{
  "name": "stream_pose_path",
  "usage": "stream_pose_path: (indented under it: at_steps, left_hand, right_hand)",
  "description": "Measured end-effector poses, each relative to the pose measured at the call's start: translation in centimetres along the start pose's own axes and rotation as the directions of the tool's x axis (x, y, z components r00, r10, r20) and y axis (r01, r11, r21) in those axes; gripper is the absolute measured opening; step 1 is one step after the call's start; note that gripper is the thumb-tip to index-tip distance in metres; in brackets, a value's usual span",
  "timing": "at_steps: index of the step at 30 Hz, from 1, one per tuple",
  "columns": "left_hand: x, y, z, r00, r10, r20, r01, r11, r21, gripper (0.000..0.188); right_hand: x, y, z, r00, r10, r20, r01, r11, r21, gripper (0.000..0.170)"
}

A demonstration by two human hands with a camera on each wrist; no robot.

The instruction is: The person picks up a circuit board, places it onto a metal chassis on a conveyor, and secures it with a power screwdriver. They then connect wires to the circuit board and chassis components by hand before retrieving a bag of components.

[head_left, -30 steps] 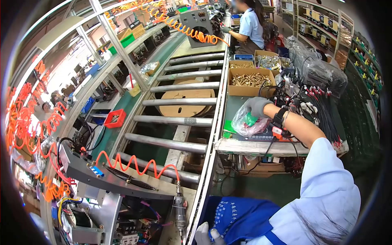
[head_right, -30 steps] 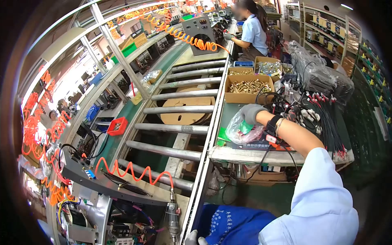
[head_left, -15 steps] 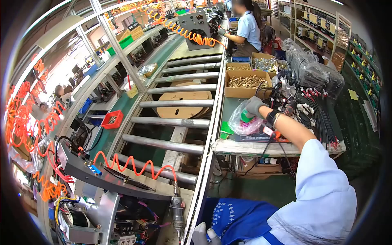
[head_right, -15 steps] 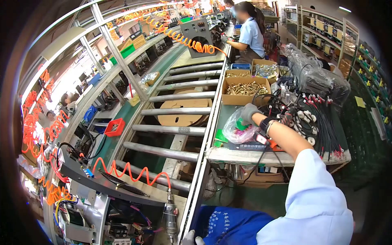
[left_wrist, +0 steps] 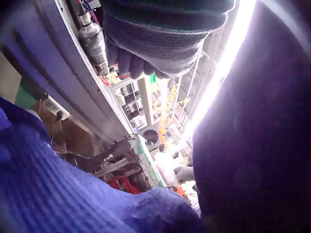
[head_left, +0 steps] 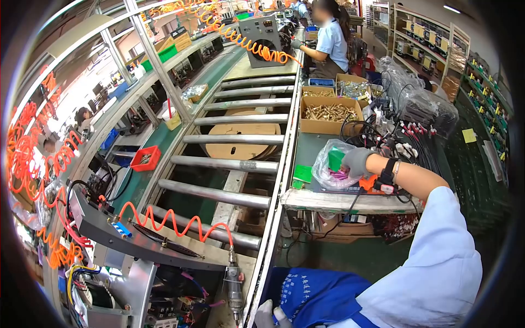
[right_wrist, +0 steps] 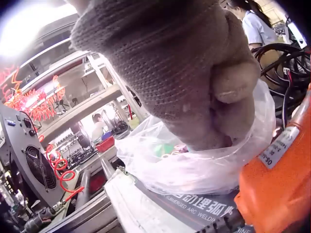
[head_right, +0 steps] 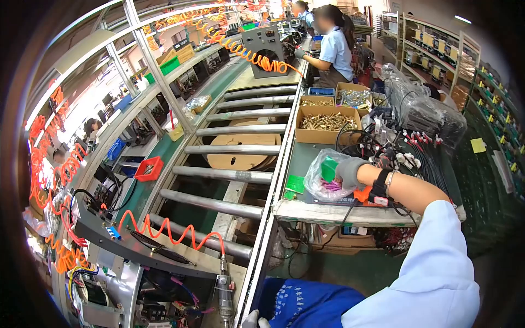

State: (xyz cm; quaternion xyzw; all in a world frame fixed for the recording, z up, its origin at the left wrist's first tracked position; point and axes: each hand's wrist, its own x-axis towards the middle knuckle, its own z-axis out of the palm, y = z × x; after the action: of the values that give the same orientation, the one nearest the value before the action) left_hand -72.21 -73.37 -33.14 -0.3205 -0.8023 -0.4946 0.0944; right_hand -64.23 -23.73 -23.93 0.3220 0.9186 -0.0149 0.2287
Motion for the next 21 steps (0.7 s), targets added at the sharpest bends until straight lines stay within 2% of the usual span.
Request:
stream_pose_path:
  at_steps: [1,5,6,8,9,12,17,21]
  left_hand:
    - [0.0,0.0,0.1,1.000,-0.006,0.004,0.006,1.000,0.001,0.022]
    - [-0.2,0.2,0.1,1.000,-0.014,-0.018,0.014,1.000,-0.010,0.022]
    - [-0.2,0.5,0.0,1.000,-0.024,-0.019,0.024,1.000,-0.009,0.022]
    - [-0.2,0.7,0.0,0.999,-0.034,-0.029,0.033,0.999,-0.009,0.021]
    - [-0.3,0.6,-0.1,0.999,-0.024,-0.038,0.024,1.000,-0.014,0.021]
    - [-0.7,0.7,-0.5,0.998,-0.030,-0.057,0.029,0.999,-0.017,0.020]
    - [-1.2,0.4,-0.9,0.998,-0.048,-0.037,0.048,0.999,0.002,0.020]
    - [-1.2,0.3,-0.8,0.999,-0.032,-0.017,0.032,0.999,0.008,0.021]
  right_hand:
    - [0.4,-0.2,0.0,1.000,0.015,-0.008,-0.016,0.992,-0.122,0.032]
    - [1.4,-0.9,0.0,0.999,-0.033,0.042,0.039,0.990,-0.133,0.043]
    - [1.8,-0.7,0.3,0.999,-0.036,0.041,0.041,0.990,-0.134,0.043]
    - [2.4,-0.5,0.4,0.989,-0.099,-0.114,0.099,0.995,-0.002,0.041]
    - [2.1,-0.5,0.6,0.987,-0.072,-0.146,0.081,0.995,0.051,0.037]
    - [2.1,0.1,-0.2,0.996,-0.035,-0.081,0.042,0.995,0.089,0.033]
    - [1.2,0.8,-2.3,0.996,0.046,-0.080,-0.039,0.995,0.087,0.034]
    - [1.5,1.4,-3.0,0.999,0.029,-0.037,-0.024,0.994,0.110,0.032]
